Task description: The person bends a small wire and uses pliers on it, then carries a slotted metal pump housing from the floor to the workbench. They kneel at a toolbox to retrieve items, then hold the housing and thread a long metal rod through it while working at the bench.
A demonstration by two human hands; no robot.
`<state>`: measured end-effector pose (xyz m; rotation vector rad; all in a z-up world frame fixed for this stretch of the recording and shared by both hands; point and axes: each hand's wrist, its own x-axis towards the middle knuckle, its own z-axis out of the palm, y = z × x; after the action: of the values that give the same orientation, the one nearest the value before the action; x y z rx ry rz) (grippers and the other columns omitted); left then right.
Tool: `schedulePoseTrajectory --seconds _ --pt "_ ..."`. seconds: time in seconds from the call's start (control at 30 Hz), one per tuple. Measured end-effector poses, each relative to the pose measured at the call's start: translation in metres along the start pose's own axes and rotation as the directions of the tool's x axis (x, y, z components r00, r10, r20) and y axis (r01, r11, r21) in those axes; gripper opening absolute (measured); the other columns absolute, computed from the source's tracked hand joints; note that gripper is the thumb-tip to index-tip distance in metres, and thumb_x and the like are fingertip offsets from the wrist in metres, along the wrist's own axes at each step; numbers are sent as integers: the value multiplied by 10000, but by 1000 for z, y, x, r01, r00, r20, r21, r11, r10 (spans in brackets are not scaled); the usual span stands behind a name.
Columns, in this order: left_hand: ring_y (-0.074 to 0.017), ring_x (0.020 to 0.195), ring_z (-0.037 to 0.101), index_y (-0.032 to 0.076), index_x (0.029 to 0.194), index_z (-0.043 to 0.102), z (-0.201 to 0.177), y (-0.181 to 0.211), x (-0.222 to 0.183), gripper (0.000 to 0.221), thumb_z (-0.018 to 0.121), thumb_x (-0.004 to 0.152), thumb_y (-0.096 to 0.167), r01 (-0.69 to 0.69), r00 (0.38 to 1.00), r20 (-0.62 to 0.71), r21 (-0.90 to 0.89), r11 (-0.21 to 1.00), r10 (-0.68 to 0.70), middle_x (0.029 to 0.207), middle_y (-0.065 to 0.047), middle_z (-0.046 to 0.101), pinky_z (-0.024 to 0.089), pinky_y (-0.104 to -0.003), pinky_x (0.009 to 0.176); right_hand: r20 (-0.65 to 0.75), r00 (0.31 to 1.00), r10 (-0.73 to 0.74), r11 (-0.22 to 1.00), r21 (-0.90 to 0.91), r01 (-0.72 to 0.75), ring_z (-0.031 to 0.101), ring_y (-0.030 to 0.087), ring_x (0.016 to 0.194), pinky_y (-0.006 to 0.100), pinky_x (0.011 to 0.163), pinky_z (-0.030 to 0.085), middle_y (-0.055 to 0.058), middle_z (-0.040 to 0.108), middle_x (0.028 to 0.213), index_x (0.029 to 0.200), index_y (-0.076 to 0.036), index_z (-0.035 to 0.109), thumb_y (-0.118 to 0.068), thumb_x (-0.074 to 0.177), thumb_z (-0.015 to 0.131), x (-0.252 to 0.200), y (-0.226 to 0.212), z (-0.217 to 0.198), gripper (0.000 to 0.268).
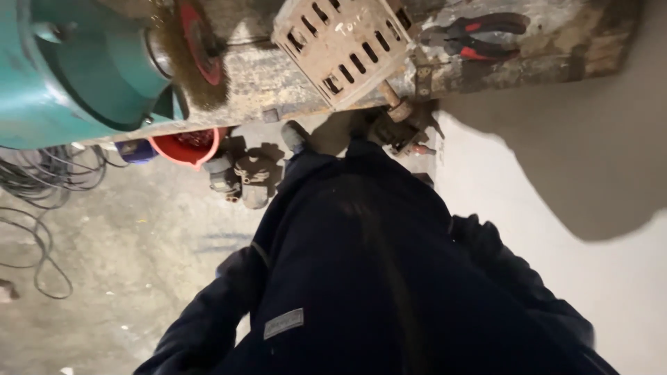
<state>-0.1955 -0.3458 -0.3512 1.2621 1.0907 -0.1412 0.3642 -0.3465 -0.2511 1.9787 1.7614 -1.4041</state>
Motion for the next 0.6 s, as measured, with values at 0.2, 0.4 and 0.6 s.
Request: schedulePoseTrajectory --seconds 0.2,0.4,0.6 --pt "-265 1105 724 55 1282 736 -33 -32 -16 387 686 971 280 56 998 14 71 996 -57 1175 -136 779 550 -386 953 5 998 -63 998 -9 63 649 407 1121 469 895 530 199 675 1255 1328 -125 614 -340 956 595 41 34 41 430" --pt "-229 1075 706 62 1303 686 -38 -91 -18 417 704 920 226 17 995 -100 -33 999 -20 1176 -112 752 535 -353 902 -45 998 -51 999 -20 51 638 366 1150 446 931 518 181 652 1283 1409 -179 538 -328 981 554 80 121 119 453" --pt "-143 901 708 113 1297 685 -46 -40 -61 401 685 909 219 205 908 -241 -462 863 -344 1109 -29 758 528 -315 694 -104 993 -62 993 97 72 634 336 1175 424 973 505 165 641 1318 1455 -194 509 -323 1008 520 129 67 86 465"
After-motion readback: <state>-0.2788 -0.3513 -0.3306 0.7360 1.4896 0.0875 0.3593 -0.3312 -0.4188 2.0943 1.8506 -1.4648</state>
